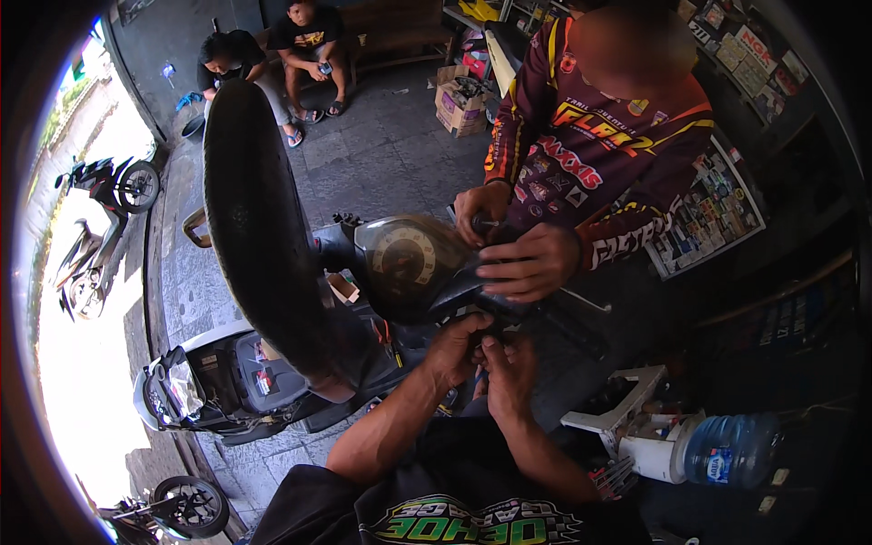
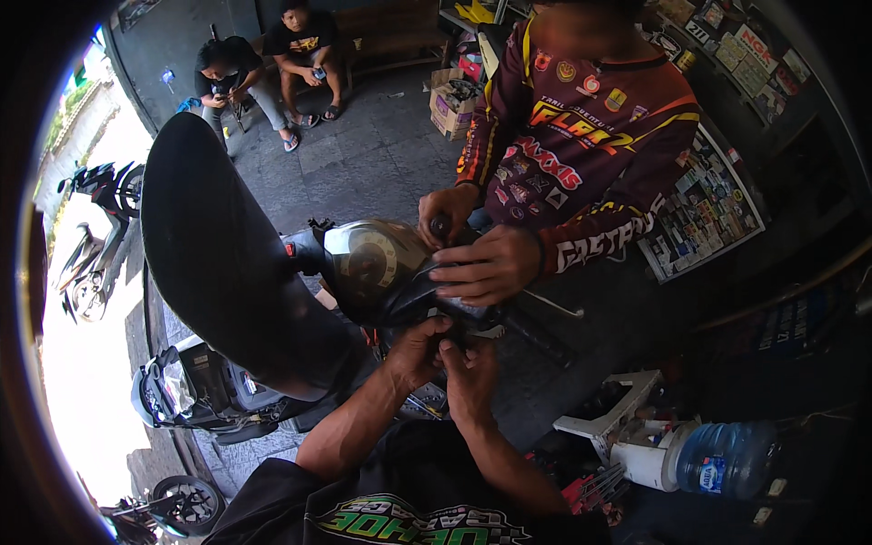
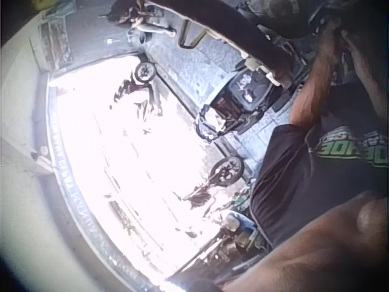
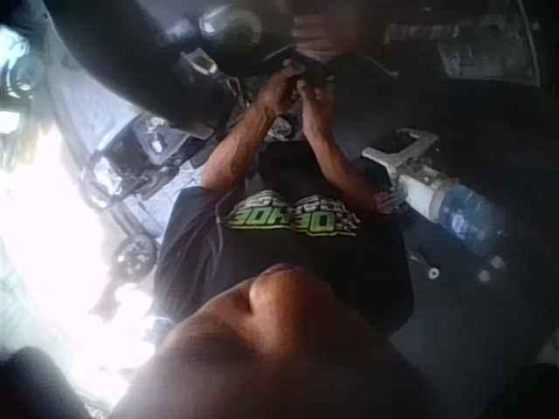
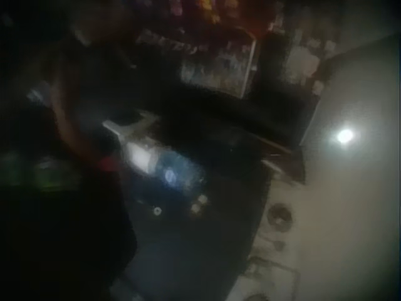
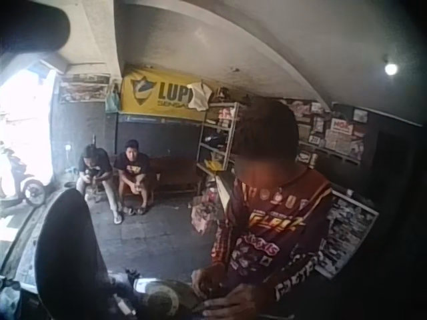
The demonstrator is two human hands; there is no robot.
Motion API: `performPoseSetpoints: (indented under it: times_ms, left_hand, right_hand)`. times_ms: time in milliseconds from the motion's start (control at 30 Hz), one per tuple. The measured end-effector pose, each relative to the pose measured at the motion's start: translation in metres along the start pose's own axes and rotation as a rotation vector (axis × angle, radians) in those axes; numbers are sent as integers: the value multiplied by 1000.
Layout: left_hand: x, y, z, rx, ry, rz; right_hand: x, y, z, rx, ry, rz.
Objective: The person works on the handlebar area of a motorcycle by hand, removing a panel, detaching wires, and using a screwdriver to remove screws while another person assists.
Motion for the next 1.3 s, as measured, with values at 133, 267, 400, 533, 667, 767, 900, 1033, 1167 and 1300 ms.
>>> performPoseSetpoints:
  times_ms: [133,267,400,533,667,767,900,1033,1167,1300]
  left_hand:
    - [-1,0,0,52,41,8]
    - [-6,0,1,52,62,-33]
    - [9,9,8,80,43,-9]
    - [15,10,8,94,59,54]
    - [8,4,11,28,67,5]
    - [7,1,11,46,53,31]
    - [-9,8,11,-179,164,-123]
    - [-5,9,11,-132,86,2]
    - [-3,5,9,-127,93,75]
    - [-12,-1,11,-151,131,18]
  right_hand:
    - [-4,-5,6,15,-6,-42]
    - [-2,-6,7,-22,-37,-80]
    - [-4,-3,5,48,-52,-85]
    - [-1,-3,9,44,-63,-90]
    - [5,-4,8,-24,33,-35]
    - [14,-5,-1,-6,-16,-40]
    - [30,-33,-36,17,-212,-48]
    - [38,-45,-20,-17,-36,-55]
    - [52,-53,-16,-64,17,3]
    - [63,-63,-24,-29,-5,-24]
Point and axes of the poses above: each hand's wrist, its own y-axis towards the middle knuckle, its own x-axis out of the back of the hand, z = x × y, the point moved 3 cm from there along y, towards the middle knuckle
